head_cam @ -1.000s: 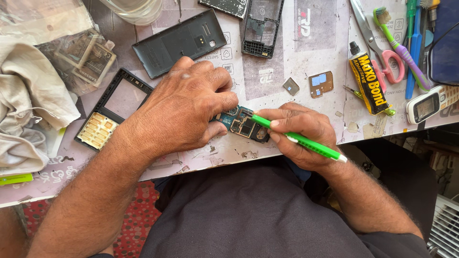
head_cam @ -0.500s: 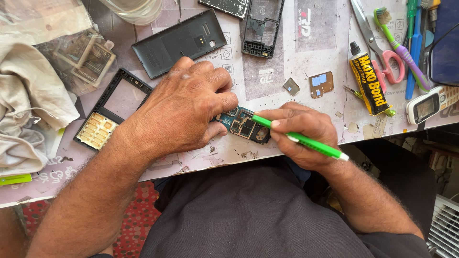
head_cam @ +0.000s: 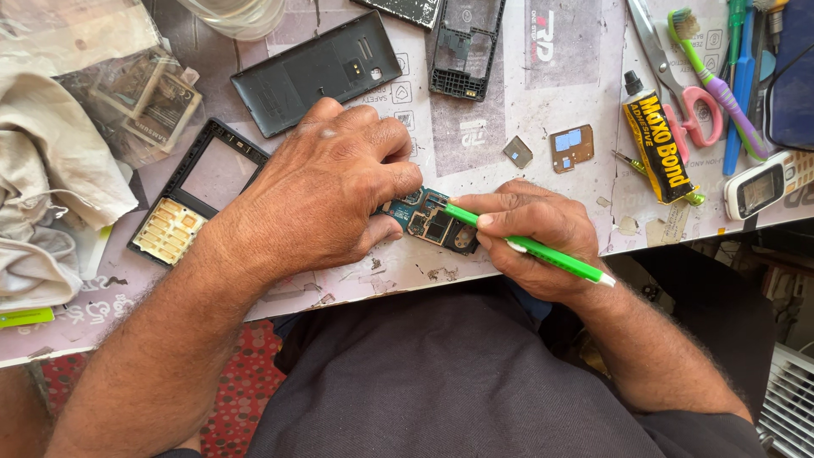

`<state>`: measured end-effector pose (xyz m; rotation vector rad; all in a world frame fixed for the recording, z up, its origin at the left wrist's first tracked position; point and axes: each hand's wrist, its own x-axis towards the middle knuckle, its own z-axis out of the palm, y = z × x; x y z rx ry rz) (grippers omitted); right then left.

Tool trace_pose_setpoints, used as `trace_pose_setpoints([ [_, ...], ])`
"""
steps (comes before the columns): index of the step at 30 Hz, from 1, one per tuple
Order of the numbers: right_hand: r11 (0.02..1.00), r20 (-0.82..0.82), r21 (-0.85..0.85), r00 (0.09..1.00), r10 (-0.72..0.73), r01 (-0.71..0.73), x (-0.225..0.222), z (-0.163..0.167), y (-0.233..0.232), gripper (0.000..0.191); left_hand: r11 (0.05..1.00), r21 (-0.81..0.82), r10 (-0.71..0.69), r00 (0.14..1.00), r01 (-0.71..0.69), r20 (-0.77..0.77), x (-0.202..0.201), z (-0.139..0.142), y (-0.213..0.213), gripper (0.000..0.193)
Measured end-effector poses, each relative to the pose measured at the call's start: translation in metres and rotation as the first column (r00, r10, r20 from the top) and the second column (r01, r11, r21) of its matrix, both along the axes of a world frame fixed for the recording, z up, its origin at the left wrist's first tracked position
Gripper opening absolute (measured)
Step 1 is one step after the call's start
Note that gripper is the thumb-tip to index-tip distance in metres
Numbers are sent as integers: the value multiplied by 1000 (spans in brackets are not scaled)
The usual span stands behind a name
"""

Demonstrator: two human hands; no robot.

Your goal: The person uses a green utility knife to scrape adhesive residue from a mobile phone motherboard. They hold the board in one hand and carefully scrape various areas, then place it on the table to continue scraping specific spots.

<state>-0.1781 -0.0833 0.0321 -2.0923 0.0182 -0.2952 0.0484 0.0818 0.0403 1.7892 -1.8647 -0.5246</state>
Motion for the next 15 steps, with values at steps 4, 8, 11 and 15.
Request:
trace_pose_setpoints([
  [4, 998, -9, 44, 999, -38, 38, -2, 0, 2, 30, 1000, -3, -1, 1000, 1, -3, 0, 0, 0, 38],
  [8, 1000, -3, 23, 1000, -3, 3, -1, -1, 0, 29, 1000, -7, 9, 1000, -9, -1, -1, 1, 0, 39],
  [11, 999, -3, 37, 1000, -27, 27, -1, -2, 1, 29, 1000, 8, 4, 1000, -4, 1, -1, 1, 0, 38],
  [15, 999, -40, 48, 999, -21, 23, -2, -1, 1, 29, 1000, -3, -4, 1000, 4, 5, 1, 1, 0, 39],
])
